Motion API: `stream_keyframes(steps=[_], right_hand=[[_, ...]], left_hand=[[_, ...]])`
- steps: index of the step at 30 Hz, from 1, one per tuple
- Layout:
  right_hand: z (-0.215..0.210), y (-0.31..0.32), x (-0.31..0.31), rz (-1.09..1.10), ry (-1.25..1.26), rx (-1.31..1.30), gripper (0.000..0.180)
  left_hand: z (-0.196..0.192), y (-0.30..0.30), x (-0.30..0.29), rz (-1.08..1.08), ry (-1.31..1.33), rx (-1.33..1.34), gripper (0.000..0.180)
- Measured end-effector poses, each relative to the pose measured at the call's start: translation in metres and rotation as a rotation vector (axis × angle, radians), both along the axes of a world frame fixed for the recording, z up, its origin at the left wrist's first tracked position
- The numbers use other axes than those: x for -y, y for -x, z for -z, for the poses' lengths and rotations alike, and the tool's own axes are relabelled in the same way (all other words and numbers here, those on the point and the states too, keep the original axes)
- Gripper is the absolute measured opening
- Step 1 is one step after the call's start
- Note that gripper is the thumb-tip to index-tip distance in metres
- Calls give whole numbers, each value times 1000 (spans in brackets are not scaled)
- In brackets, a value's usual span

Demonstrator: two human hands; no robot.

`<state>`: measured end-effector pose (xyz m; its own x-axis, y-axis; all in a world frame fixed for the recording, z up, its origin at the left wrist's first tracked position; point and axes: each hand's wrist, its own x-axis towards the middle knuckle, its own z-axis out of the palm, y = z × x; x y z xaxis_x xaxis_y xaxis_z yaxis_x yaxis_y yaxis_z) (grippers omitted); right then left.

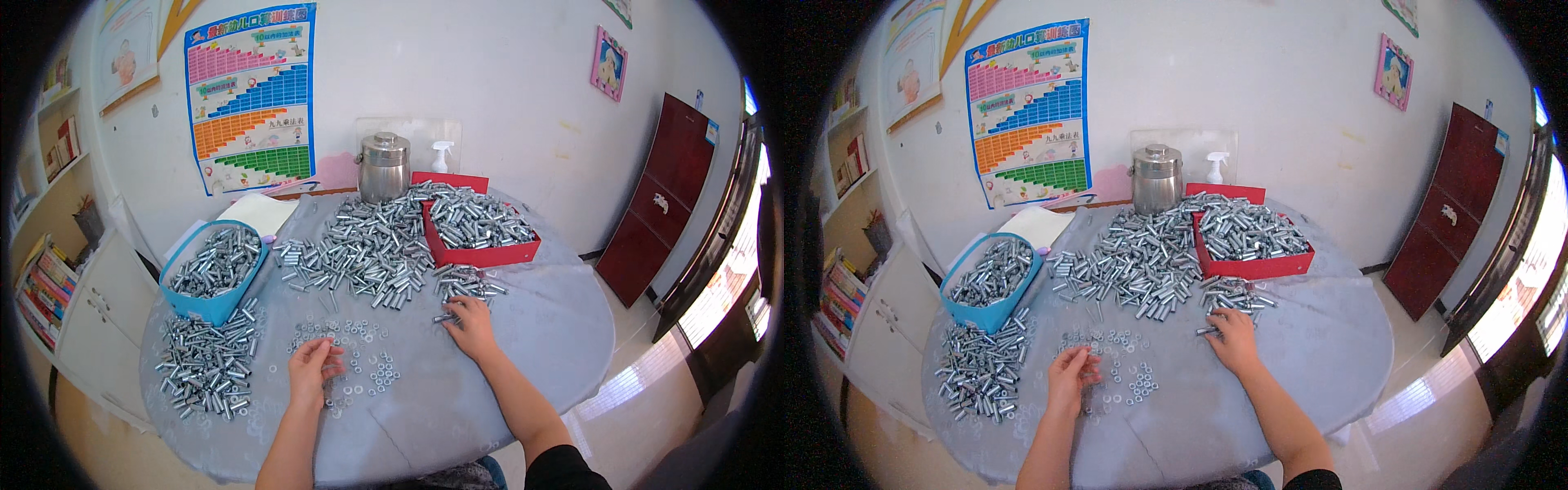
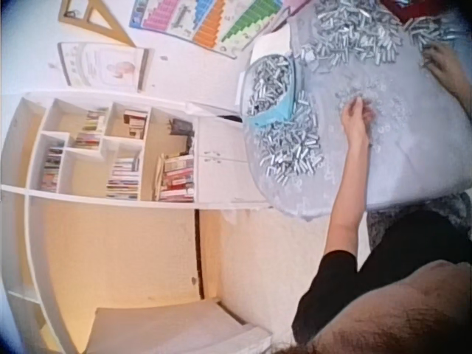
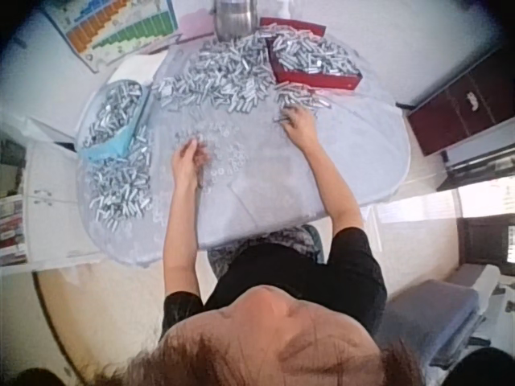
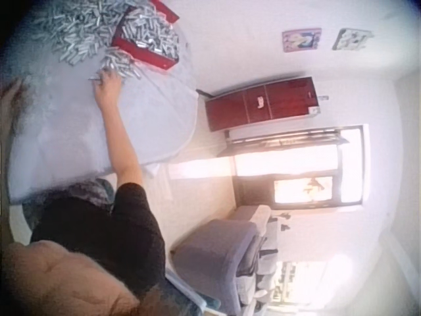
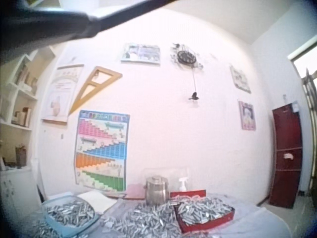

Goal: The person sits at a table and repeatedly picks up metal bolts and washers. They thread the washers onto the bolts by hand and place the assembled units into a red box. The process is repetitive and involves handling small hardware components one at a time.

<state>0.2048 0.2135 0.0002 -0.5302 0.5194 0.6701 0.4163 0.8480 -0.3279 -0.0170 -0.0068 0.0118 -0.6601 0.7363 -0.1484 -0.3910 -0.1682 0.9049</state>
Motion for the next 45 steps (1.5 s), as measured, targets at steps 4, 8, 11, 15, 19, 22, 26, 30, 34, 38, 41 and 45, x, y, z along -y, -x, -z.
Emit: stream_keyframes(steps=[4, 8, 11, 15, 19, 22, 26, 30, 34, 38, 41, 45], right_hand=[[3, -6, -6, 119, -10, -118, 19], [0, -12, -5, 164, -27, 55, 14], [0, -6, -1, 182, -42, 117, 14], [3, -6, -3, 3, 123, -6, 15], [9, -10, -11, 95, 164, -126, 15], [8, -16, -18, 87, 156, -70, 16], [-7, -13, -10, 3, 67, 48, 17], [-12, -4, -3, -29, 2, 152, 15], [-8, -5, -8, -113, -35, 240, 15], [6, -2, -11, -128, -128, 276, 18], [10, 2, -7, -131, -137, 266, 13], [0, 3, 4, -252, -44, 248, 14]], left_hand=[[3, 0, -1, 9, -6, 28, 16], [1, -3, 0, 16, 3, 36, 16], [-7, -7, 1, 23, 32, 43, 15], [-6, -11, -1, 21, 35, 41, 15], [-8, -13, -1, 28, 42, 40, 15], [-7, -14, -1, 31, 55, 36, 15], [-6, -17, -3, 37, 85, 25, 14], [-3, -17, -4, 38, 85, 27, 14], [-3, -18, -6, 30, 85, 21, 14], [-1, -19, -6, 48, 70, 12, 13], [-2, -21, -6, 37, 70, 35, 13], [-3, -23, -5, 46, 80, -32, 12]])
